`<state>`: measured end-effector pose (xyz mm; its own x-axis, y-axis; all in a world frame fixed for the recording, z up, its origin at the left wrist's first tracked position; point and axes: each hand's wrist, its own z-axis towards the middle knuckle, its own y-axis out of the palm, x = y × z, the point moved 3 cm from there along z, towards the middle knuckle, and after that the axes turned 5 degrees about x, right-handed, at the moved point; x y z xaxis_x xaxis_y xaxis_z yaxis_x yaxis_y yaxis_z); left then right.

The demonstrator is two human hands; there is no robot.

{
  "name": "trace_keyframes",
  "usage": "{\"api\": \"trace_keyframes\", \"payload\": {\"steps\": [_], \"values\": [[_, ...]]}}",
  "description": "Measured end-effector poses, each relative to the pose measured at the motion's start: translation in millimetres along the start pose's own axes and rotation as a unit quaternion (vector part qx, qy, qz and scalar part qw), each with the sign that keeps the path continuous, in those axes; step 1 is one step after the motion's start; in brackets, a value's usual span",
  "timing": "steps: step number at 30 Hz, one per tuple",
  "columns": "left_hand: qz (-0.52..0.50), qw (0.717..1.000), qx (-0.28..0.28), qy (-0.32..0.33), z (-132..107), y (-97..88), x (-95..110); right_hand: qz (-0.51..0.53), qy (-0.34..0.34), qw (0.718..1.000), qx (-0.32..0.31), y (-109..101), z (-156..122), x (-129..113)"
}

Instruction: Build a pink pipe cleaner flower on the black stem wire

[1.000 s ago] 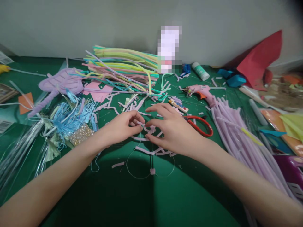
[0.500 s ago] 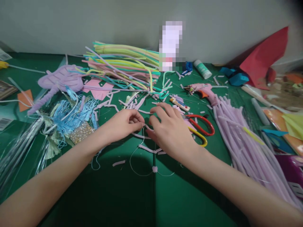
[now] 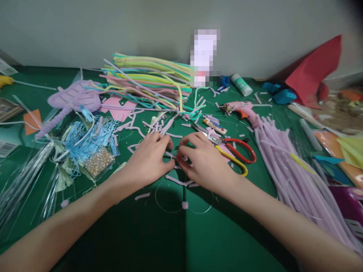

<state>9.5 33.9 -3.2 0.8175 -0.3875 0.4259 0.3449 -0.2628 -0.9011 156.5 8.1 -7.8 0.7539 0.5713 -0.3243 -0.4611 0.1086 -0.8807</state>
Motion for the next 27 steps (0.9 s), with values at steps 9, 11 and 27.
{"api": "trace_keyframes", "payload": {"steps": [9, 11, 27], "values": [[-0.023, 1.000, -0.002, 0.006, 2, -1.6, 1, -0.035, 0.011, 0.997, -0.072, -1, 5, -4], [-0.040, 0.999, 0.000, 0.006, 2, -0.9, -1, -0.043, 0.022, 0.996, -0.079, -2, 5, -2], [-0.092, 0.995, -0.023, -0.008, 5, -3.9, -7, 0.119, 0.060, 0.991, 0.026, -18, -23, 22]]}}
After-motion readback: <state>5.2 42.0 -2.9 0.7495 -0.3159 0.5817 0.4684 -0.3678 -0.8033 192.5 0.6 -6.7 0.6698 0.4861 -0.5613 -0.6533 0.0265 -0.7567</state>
